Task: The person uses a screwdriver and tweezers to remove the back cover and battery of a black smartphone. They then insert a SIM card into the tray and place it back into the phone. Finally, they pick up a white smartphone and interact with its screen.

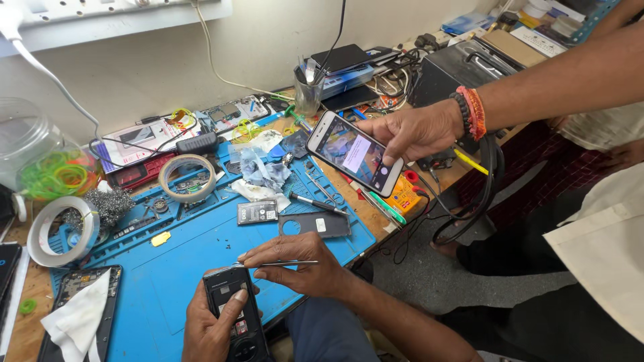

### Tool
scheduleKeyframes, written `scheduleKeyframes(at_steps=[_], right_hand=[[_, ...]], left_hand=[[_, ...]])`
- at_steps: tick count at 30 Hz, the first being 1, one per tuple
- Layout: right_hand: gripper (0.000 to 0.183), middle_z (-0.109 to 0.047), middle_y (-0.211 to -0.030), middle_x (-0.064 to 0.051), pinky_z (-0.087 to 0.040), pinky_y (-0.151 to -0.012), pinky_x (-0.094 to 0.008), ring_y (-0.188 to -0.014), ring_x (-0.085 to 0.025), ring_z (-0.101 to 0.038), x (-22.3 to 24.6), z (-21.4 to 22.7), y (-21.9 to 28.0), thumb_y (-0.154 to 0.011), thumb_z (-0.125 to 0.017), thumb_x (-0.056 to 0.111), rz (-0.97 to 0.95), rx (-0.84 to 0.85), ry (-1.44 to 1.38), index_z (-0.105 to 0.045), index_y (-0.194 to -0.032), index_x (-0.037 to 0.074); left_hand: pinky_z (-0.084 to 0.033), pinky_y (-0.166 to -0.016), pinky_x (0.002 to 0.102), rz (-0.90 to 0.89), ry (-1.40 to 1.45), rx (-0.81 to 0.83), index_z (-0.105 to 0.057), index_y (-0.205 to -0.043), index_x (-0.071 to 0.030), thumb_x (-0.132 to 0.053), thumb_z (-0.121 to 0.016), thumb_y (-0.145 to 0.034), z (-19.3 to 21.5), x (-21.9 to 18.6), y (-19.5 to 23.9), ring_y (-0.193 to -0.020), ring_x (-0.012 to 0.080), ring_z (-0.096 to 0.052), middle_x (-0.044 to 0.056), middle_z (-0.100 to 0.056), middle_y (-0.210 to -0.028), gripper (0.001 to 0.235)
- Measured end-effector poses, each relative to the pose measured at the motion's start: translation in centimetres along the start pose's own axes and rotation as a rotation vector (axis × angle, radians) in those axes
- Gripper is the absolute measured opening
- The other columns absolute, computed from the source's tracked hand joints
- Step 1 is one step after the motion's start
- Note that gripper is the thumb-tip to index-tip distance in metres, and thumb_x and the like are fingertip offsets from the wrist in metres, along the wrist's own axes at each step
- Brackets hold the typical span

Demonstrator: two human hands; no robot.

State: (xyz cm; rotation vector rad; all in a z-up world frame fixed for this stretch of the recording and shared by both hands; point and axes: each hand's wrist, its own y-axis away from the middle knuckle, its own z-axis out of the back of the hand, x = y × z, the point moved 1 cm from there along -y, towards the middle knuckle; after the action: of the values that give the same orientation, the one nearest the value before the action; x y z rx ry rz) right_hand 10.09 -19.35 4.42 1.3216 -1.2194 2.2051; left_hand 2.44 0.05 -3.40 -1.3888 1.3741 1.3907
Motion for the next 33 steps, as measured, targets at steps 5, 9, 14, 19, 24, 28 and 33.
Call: scheduleKeyframes(at_steps=[5,9,14,19,24,28,33], right_hand=[[0.024,-0.076,-0.122,-0.011,-0.066,-0.094,-0.033,-0.111,-0.021,-0.077,0.1,0.5,0.0,-0.094,-0.078,0.004,0.003,0.039,0.108,-0.075,-0.117,0.009],[0.024,-0.075,-0.124,-0.010,-0.066,-0.094,-0.033,-0.112,-0.021,-0.077,0.2,0.6,0.0,-0.095,-0.077,0.004,0.047,0.074,0.191,-0.074,-0.119,0.010],[0.019,-0.072,-0.129,-0.014,-0.063,-0.102,-0.037,-0.122,-0.026,-0.072,1.5,1.1,0.2,-0.099,-0.074,0.009,0.121,-0.012,0.103,-0.072,-0.119,0.008],[0.024,-0.080,-0.095,-0.019,-0.062,-0.078,-0.037,-0.089,-0.028,-0.080,1.9,1.8,-0.2,-0.102,-0.068,0.021,-0.648,-0.112,0.361,-0.071,-0.123,0.010],[0.040,-0.074,-0.091,-0.016,-0.058,-0.070,-0.042,-0.083,-0.031,-0.075,0.9,0.7,-0.7,-0.092,-0.075,0.022,-0.453,0.090,0.821,-0.061,-0.127,0.009],[0.038,-0.068,-0.094,-0.015,-0.058,-0.072,-0.044,-0.083,-0.032,-0.072,0.0,0.3,0.1,-0.091,-0.071,0.009,-0.269,0.074,0.871,-0.061,-0.127,0.005],[0.041,-0.064,-0.094,-0.016,-0.058,-0.074,-0.043,-0.084,-0.031,-0.070,-0.4,0.3,0.6,-0.088,-0.070,0.003,-0.259,0.084,0.879,-0.063,-0.128,0.001]], left_hand=[[-0.065,-0.056,0.036,-0.033,-0.028,0.028,-0.059,-0.120,0.000,-0.012,-0.064,-0.088,-0.2,-0.4,0.0,-0.068,0.0218,-0.076,0.018,-0.077,-0.089,0.035],[-0.063,-0.052,0.036,0.001,-0.013,0.026,-0.059,-0.118,-0.001,-0.012,-0.064,-0.087,-0.4,-0.7,0.3,-0.066,0.0214,-0.075,0.017,-0.076,-0.089,0.034],[-0.062,-0.051,0.033,-0.032,0.046,-0.006,-0.059,-0.119,0.000,-0.008,-0.064,-0.089,-0.7,-1.3,0.9,-0.065,0.0206,-0.073,0.018,-0.076,-0.090,0.031],[-0.062,-0.046,0.034,-0.052,0.231,-0.140,-0.055,-0.120,0.000,-0.002,-0.061,-0.089,-0.5,-1.6,0.7,-0.061,0.0240,-0.073,0.021,-0.073,-0.089,0.031],[-0.062,-0.047,0.034,-0.061,0.255,-0.182,-0.053,-0.120,0.000,-0.002,-0.060,-0.091,-0.7,-1.5,0.7,-0.062,0.0244,-0.073,0.022,-0.073,-0.090,0.031],[-0.063,-0.047,0.034,-0.062,0.244,-0.202,-0.053,-0.119,0.000,-0.002,-0.061,-0.091,-0.7,-1.3,0.8,-0.062,0.0249,-0.073,0.022,-0.072,-0.090,0.030],[-0.063,-0.047,0.035,-0.055,0.222,-0.209,-0.053,-0.118,0.001,-0.002,-0.062,-0.091,-0.5,-1.0,0.5,-0.062,0.0256,-0.074,0.023,-0.072,-0.089,0.029]])
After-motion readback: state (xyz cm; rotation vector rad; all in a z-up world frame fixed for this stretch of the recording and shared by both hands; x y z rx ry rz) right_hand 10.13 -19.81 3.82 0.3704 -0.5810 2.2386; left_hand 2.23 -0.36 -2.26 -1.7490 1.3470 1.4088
